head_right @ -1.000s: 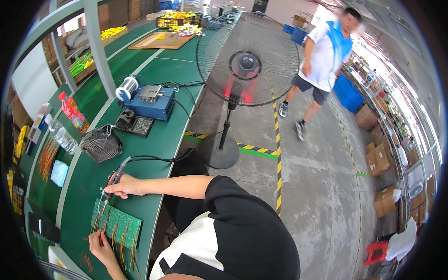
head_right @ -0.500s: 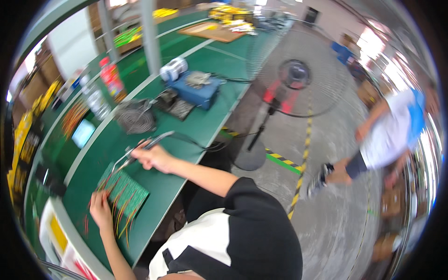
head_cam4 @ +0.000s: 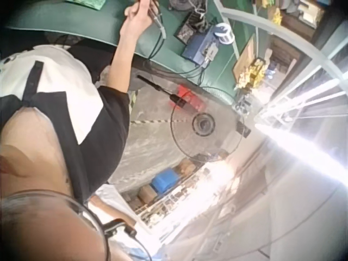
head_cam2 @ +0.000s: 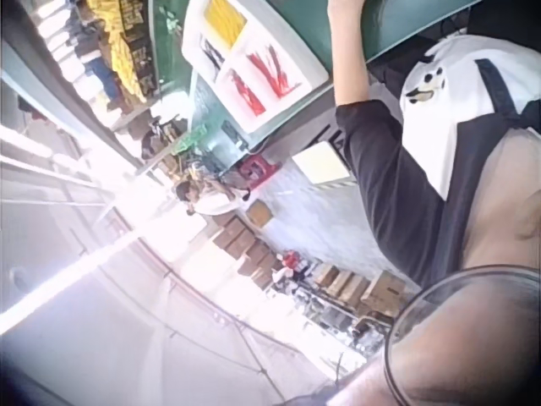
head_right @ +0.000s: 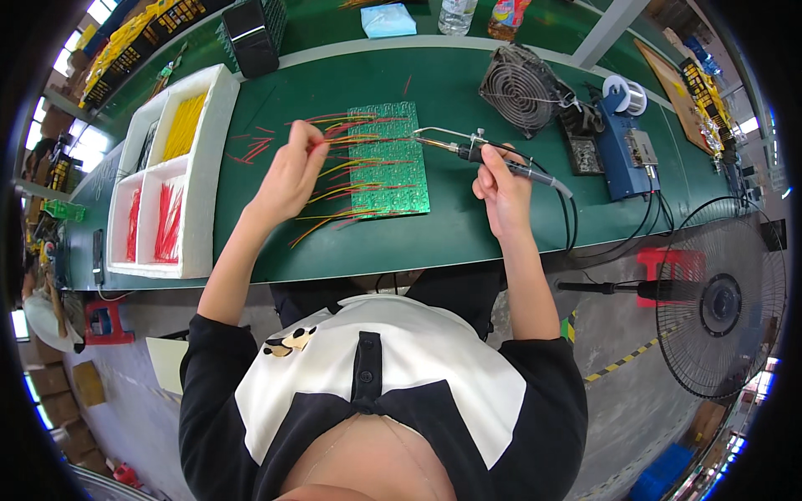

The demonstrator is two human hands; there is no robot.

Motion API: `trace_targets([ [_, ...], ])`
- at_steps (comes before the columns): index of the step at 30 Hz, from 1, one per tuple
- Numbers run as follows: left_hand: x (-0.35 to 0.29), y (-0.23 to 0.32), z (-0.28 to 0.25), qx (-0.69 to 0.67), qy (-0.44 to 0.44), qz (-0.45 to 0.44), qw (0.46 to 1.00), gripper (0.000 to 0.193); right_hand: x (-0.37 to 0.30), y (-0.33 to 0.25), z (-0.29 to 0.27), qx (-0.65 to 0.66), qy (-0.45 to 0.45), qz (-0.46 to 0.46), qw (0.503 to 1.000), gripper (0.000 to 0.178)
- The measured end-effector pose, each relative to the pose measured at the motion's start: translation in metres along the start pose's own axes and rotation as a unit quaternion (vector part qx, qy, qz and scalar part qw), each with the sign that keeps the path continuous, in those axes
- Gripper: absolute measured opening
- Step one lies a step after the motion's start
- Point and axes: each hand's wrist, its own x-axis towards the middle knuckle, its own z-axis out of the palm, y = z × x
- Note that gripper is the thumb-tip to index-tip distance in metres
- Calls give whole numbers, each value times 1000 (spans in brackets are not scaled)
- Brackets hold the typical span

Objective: The person takes wires from a container, positions them onto a circuit board, and solders them with a soldering iron.

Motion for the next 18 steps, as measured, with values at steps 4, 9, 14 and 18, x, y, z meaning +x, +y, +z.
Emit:
trace_targets([
  [4,-2,-6,7,17,-56,18,998,7,-7,-3,9,14,-7,20,1000,11],
  [9,-5,-20,23,74,1,51,996,4,-1,1,10,-9,-19,37,999,13],
  [14,-3,-31,33,37,33,61,997,15,18,6,9,-16,-58,70,996,18],
  [18,-5,-32,31,21,21,49,998,17,21,15,9,-4,-44,84,996,18],
])
